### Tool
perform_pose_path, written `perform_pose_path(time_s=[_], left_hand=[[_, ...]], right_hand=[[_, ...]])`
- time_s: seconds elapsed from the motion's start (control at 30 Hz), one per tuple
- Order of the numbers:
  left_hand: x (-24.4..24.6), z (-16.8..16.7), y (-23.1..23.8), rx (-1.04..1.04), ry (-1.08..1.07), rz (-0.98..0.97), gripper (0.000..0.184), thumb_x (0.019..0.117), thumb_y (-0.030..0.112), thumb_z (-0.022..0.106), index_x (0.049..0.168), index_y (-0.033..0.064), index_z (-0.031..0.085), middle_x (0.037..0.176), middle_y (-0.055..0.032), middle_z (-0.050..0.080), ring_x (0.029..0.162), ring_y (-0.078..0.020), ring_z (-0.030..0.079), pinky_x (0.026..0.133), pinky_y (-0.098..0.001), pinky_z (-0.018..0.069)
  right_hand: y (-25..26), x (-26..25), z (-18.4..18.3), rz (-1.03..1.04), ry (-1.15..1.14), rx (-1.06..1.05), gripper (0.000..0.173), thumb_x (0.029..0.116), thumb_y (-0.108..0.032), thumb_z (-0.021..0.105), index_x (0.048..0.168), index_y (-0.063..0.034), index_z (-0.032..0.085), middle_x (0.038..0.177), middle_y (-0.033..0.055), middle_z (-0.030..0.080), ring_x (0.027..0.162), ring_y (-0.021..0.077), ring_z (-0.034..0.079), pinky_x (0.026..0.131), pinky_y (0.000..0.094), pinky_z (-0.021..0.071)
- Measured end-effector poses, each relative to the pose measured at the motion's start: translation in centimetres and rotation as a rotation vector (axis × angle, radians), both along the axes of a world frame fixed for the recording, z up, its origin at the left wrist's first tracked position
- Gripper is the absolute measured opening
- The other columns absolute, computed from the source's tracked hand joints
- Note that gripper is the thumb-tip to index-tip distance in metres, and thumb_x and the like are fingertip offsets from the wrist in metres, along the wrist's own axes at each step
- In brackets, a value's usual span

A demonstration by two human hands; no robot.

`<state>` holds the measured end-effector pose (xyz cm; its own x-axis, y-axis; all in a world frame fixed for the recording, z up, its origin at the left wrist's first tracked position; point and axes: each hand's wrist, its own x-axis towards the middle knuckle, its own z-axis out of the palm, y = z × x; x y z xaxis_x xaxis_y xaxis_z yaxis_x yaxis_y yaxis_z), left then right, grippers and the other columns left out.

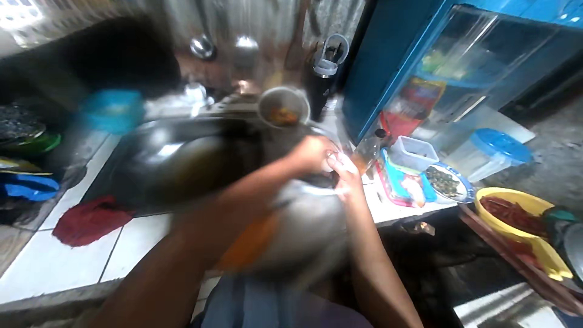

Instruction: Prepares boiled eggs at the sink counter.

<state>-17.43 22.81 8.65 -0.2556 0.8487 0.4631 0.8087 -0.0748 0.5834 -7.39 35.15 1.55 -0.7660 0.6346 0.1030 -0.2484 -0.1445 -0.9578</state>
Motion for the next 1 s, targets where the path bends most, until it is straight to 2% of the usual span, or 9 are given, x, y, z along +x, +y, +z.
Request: perform_pose_path(time_s=[0.1, 0.23, 0.33, 0.5, 0.6, 0.67, 0.73, 0.87, 1.0], left_hand=[[0.1, 0.5, -0.3, -0.021, 0.034, 0.037, 0.021, 0.0989, -0.003, 0.056, 0.108, -0.0080, 0.073, 0.108, -0.0242, 0.072, 0.104, -0.0359, 0.069, 0.099, -0.0472, 0.0510], [0.0, 0.3, -0.1, -0.062, 0.033, 0.067, 0.022, 0.1003, -0.004, 0.052, 0.108, -0.0090, 0.072, 0.112, -0.0246, 0.071, 0.109, -0.0363, 0.068, 0.102, -0.0475, 0.0498], [0.2, 0.0, 0.1, -0.072, 0.029, 0.108, 0.021, 0.1010, -0.003, 0.052, 0.108, -0.0090, 0.071, 0.112, -0.0249, 0.071, 0.108, -0.0376, 0.068, 0.101, -0.0494, 0.0502], [-0.2, 1.6, -0.3, -0.365, -0.104, 0.314, 0.032, 0.1082, 0.012, 0.047, 0.130, -0.0050, 0.065, 0.130, -0.0267, 0.064, 0.123, -0.0420, 0.061, 0.108, -0.0557, 0.0437], [-0.6, 1.2, -0.3, -0.363, -0.332, 0.252, 0.040, 0.1079, 0.024, 0.053, 0.141, 0.0021, 0.058, 0.137, -0.0238, 0.061, 0.122, -0.0365, 0.062, 0.106, -0.0533, 0.0464], [-0.6, 0.2, 0.0, -0.318, -0.534, 0.089, 0.039, 0.1044, 0.013, 0.058, 0.142, 0.0017, 0.055, 0.129, -0.0233, 0.062, 0.108, -0.0299, 0.066, 0.096, -0.0455, 0.0532], [-0.2, -0.5, 0.5, -0.250, -0.658, 0.040, 0.038, 0.1010, 0.005, 0.061, 0.139, -0.0003, 0.057, 0.127, -0.0233, 0.063, 0.106, -0.0285, 0.067, 0.094, -0.0443, 0.0551], [0.8, 0.0, 1.2, -0.039, -1.039, 0.199, 0.027, 0.1076, 0.015, 0.052, 0.127, 0.0013, 0.064, 0.111, -0.0126, 0.067, 0.091, -0.0159, 0.063, 0.082, -0.0349, 0.0537], [-0.3, 0.0, 1.4, -0.022, -1.307, 0.304, 0.033, 0.1097, 0.027, 0.046, 0.131, 0.0051, 0.059, 0.113, -0.0122, 0.063, 0.089, -0.0186, 0.060, 0.079, -0.0348, 0.0527]], right_hand=[[-0.3, -0.2, 0.1, -0.003, 0.012, 0.027, 0.020, 0.0938, 0.003, 0.062, 0.114, 0.0040, 0.058, 0.089, 0.0077, 0.069, 0.074, 0.0128, 0.068, 0.067, 0.0272, 0.0592], [-0.2, -0.2, 0.2, 0.008, -0.017, 0.152, 0.054, 0.0868, 0.005, 0.070, 0.135, 0.0060, 0.046, 0.096, 0.0111, 0.069, 0.081, 0.0129, 0.069, 0.074, 0.0280, 0.0588], [-0.2, -0.1, 0.2, 0.011, -0.045, 0.228, 0.061, 0.0823, 0.004, 0.073, 0.136, 0.0048, 0.045, 0.097, 0.0113, 0.069, 0.085, 0.0128, 0.069, 0.079, 0.0290, 0.0589], [-0.2, 0.5, 0.9, -0.126, -0.251, 0.589, 0.074, 0.0817, -0.009, 0.083, 0.145, 0.0022, 0.045, 0.119, 0.0187, 0.068, 0.104, 0.0201, 0.068, 0.093, 0.0364, 0.0555], [-0.5, 0.5, 1.2, -0.237, -0.331, 0.771, 0.074, 0.0834, -0.009, 0.081, 0.148, 0.0017, 0.046, 0.127, 0.0250, 0.065, 0.114, 0.0322, 0.066, 0.100, 0.0474, 0.0520], [-0.9, 0.1, 1.7, -0.266, -0.383, 0.786, 0.072, 0.0832, -0.003, 0.077, 0.149, -0.0002, 0.047, 0.128, 0.0237, 0.065, 0.117, 0.0334, 0.065, 0.101, 0.0490, 0.0512], [-1.3, -0.3, 2.2, -0.273, -0.394, 0.805, 0.065, 0.0839, 0.000, 0.076, 0.145, 0.0001, 0.052, 0.130, 0.0231, 0.064, 0.121, 0.0351, 0.062, 0.103, 0.0511, 0.0493], [-1.4, -1.2, 2.3, -0.314, -0.299, 0.894, 0.049, 0.0835, -0.002, 0.079, 0.130, 0.0017, 0.065, 0.127, 0.0244, 0.065, 0.121, 0.0393, 0.060, 0.103, 0.0541, 0.0480], [-0.2, -1.9, 2.4, -0.168, -0.292, 0.926, 0.049, 0.0866, -0.010, 0.081, 0.130, 0.0044, 0.063, 0.124, 0.0237, 0.067, 0.113, 0.0356, 0.066, 0.099, 0.0519, 0.0518]])
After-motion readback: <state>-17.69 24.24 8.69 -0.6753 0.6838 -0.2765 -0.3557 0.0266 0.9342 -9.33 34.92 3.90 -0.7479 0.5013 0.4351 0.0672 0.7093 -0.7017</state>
